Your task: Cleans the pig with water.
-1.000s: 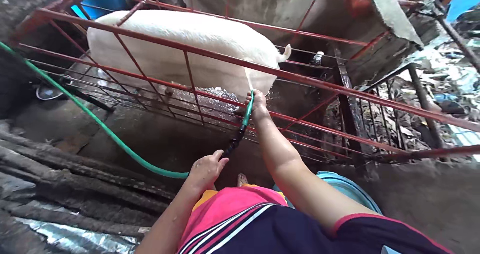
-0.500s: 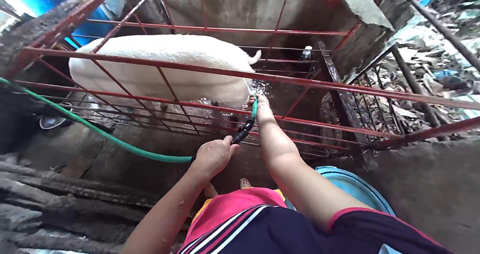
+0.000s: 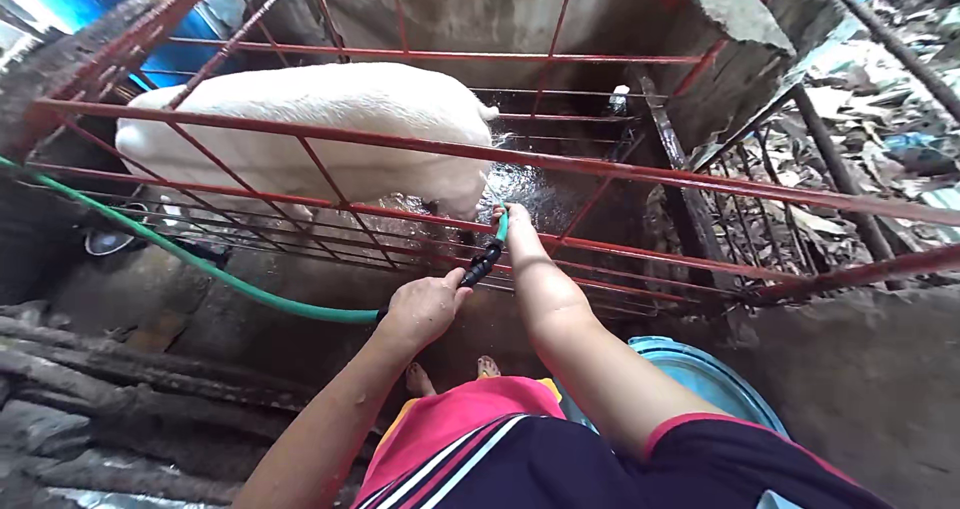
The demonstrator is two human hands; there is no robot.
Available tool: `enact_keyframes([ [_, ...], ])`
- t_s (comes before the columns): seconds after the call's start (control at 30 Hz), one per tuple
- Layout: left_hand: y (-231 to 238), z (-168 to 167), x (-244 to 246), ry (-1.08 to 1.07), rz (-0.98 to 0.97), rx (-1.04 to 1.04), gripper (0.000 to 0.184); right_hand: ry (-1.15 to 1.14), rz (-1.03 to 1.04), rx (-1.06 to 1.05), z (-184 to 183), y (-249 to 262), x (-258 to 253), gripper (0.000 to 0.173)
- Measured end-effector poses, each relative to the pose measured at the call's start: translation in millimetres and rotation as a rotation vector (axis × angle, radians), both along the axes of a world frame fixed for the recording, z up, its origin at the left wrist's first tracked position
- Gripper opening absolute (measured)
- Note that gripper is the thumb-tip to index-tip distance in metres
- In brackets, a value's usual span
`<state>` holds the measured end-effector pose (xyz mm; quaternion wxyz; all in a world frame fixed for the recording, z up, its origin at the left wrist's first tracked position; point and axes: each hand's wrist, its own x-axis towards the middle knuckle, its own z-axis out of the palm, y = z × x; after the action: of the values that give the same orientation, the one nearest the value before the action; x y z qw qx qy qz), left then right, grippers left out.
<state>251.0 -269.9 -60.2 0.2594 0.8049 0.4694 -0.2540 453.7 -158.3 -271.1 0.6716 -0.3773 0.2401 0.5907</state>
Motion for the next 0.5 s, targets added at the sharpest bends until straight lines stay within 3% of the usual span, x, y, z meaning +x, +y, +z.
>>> enact_keyframes([
  [0.17,2,-3,-2,-0.026,0.019,0.005,0.049,-0.03,0.004,0.014,5,7,1,0.017],
  [0.4,-5,-1,-8,-0.124,0.05,0.112,0.051,-0.05,0.056,0.161,56,39,14,0.014],
  [0.5,-5,-1,-11,-0.166,0.063,0.152,0.051,-0.183,0.115,0.258,68,40,8,0.023],
])
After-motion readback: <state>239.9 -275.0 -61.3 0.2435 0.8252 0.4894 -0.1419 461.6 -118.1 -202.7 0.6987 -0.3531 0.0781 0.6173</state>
